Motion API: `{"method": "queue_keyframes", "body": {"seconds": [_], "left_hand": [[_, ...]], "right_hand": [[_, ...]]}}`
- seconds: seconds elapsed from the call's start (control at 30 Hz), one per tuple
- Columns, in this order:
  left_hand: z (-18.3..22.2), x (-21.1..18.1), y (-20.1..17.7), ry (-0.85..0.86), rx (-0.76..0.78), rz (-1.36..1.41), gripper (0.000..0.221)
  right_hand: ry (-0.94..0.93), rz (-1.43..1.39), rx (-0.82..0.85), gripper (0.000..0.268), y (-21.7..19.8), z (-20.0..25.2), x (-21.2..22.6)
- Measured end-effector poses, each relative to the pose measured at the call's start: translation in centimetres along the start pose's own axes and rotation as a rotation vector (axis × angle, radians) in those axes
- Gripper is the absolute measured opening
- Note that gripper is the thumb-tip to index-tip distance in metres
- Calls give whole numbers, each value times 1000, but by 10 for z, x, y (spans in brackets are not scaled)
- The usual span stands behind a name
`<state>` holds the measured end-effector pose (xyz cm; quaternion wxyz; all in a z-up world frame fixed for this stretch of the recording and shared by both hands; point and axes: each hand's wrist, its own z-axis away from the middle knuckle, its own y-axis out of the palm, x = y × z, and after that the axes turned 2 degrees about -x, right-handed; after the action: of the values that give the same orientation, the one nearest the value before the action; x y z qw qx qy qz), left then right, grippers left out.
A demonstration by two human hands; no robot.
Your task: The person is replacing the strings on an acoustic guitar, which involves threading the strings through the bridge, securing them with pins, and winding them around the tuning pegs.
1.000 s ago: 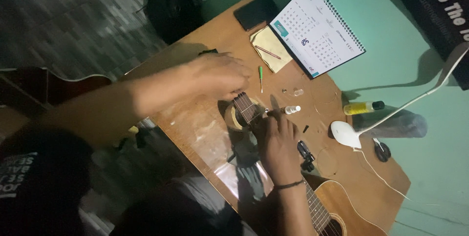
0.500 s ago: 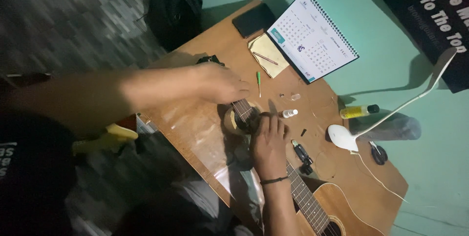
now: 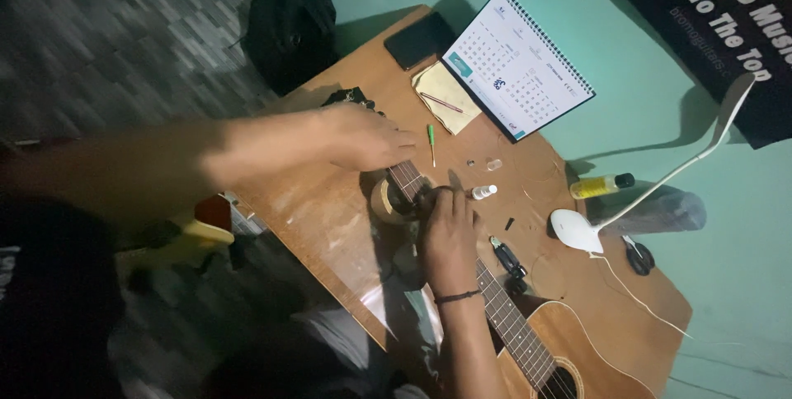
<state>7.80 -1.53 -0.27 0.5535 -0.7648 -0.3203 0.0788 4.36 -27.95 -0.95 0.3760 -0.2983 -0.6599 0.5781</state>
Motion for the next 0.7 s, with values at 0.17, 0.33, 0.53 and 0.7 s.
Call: {"method": "queue_keyframes", "body": {"seconds": [0.17,0.33,0.53,0.7], "left_hand": [[4,-6,-10,-16,25,-11,16],[4,-9,8,-59,37,48,19],[-5,-9,6,-206,113,141,5],[16,4,-69,-877,174,586,15]], "right_hand": [[25,-62,61,17,5,1,4],[-26,10,32,16,6,3,-2],[17,-84,55,31,-28,7,13],[67,-65,70,28,-50,7,25]]}}
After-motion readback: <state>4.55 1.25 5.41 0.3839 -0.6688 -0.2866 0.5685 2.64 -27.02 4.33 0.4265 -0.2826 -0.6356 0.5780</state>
